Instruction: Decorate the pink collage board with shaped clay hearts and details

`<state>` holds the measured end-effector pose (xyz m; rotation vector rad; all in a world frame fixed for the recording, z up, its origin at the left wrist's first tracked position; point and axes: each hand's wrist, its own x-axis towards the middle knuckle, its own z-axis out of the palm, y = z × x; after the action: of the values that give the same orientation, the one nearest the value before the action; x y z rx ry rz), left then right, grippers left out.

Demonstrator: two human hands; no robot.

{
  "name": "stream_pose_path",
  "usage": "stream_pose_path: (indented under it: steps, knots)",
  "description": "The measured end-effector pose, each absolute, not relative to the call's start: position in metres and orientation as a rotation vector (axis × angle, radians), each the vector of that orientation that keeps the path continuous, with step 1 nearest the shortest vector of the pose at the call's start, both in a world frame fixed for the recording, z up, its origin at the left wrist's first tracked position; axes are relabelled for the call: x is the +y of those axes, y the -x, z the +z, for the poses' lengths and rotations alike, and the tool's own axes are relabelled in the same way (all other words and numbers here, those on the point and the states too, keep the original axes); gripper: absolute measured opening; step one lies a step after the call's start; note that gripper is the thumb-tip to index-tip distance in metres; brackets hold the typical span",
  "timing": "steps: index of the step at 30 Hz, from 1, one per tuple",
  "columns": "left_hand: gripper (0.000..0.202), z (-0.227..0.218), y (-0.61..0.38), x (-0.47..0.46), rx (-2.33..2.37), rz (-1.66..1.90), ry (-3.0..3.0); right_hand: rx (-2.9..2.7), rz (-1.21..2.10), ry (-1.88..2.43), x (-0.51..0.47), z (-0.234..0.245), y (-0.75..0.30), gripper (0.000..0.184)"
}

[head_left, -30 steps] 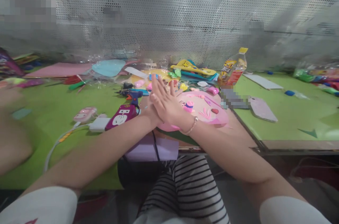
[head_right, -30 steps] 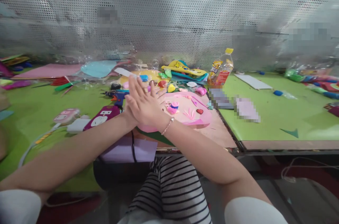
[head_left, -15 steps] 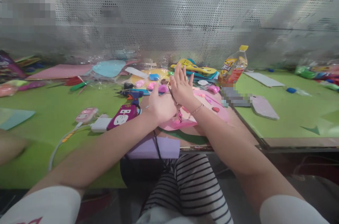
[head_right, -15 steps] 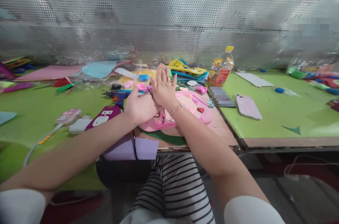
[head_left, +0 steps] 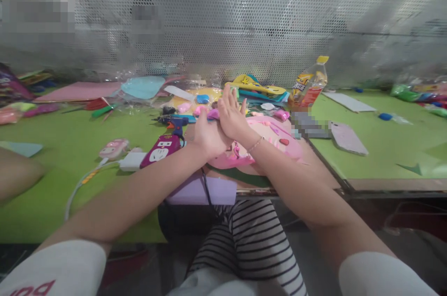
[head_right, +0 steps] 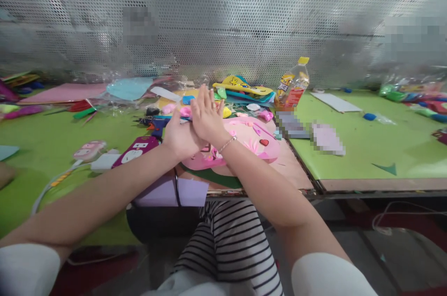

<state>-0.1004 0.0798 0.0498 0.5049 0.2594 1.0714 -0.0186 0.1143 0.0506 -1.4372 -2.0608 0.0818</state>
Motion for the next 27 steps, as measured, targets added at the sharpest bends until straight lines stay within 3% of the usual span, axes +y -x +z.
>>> stream_pose_path:
  steps: [6, 21, 27]
  knots:
    - [0.059, 0.047, 0.102, 0.084, 0.293, 1.112, -0.490, -2.076, 0.057, 1.304, 0.111, 0.043, 0.025, 0.062]
    - [0.066, 0.044, 0.106, 0.092, 0.357, 1.204, -0.325, -1.866, 0.080, 1.260, 0.126, 0.043, 0.010, 0.062]
    - [0.046, 0.039, 0.098, 0.085, 0.367, 1.187, -0.306, -1.983, -0.091, 1.110, 0.110, 0.043, 0.020, 0.062]
